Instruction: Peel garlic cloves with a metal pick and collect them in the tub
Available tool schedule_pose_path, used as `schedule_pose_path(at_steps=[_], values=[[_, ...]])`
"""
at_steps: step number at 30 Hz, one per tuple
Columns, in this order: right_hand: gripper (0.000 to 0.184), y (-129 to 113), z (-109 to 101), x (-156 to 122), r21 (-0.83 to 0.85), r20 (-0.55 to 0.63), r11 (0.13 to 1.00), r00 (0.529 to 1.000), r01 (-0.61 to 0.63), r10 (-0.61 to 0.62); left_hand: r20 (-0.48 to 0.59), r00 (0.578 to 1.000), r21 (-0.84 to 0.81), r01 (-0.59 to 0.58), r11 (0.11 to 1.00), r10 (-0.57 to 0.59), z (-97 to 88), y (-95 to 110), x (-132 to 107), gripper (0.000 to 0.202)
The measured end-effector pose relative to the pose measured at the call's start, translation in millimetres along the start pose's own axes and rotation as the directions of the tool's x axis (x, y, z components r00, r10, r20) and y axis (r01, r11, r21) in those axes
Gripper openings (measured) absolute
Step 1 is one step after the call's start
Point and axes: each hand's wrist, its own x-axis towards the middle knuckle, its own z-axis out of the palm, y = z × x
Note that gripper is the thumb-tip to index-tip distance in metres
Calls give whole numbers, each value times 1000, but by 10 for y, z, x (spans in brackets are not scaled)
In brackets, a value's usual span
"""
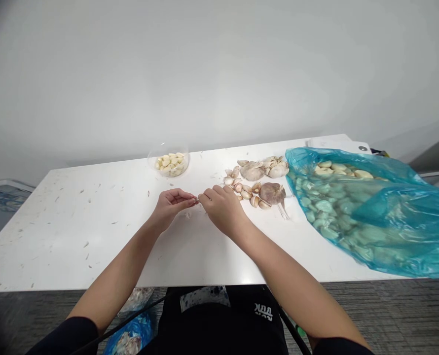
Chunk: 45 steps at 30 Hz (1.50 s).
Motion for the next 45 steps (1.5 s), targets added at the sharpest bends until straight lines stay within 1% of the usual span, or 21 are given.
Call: schedule_pose_path(at_steps=[8, 13, 19, 25, 29, 34, 41, 45], values=[[20, -11, 0, -1, -13, -54, 1000, 998, 28, -29, 3, 1000, -8, 8, 1000, -8, 10, 8, -4, 26], [20, 1, -1, 0, 0, -33, 1000, 999, 23, -23, 0, 1000, -13, 28, 1000, -28, 11, 14, -4, 26], [18, 4, -9, 5, 8, -80, 999, 996, 36, -36, 3, 1000, -21, 9, 1000, -9, 3, -8, -1, 24], [19, 5, -10, 9, -8, -65, 1000, 998, 24, -25, 1, 1000, -26, 19, 999, -19, 6, 3, -5, 25], [15, 22, -38, 14, -26, -125, 999, 992, 22, -25, -1, 1000, -40, 27, 999, -27, -2, 8, -7, 24], [14, 19, -57, 17, -22, -169, 999, 985, 36, -40, -23, 998, -108, 48, 993, -51, 7, 28, 1, 23], [15, 4, 12, 0, -12, -142, 1000, 990, 21, -23, -11, 995, -162, 97, 982, -100, 12, 41, -6, 22], [14, 2, 18, -3, -9, -158, 1000, 987, 14, -16, -10, 992, -167, 122, 978, -125, 14, 41, -7, 22]])
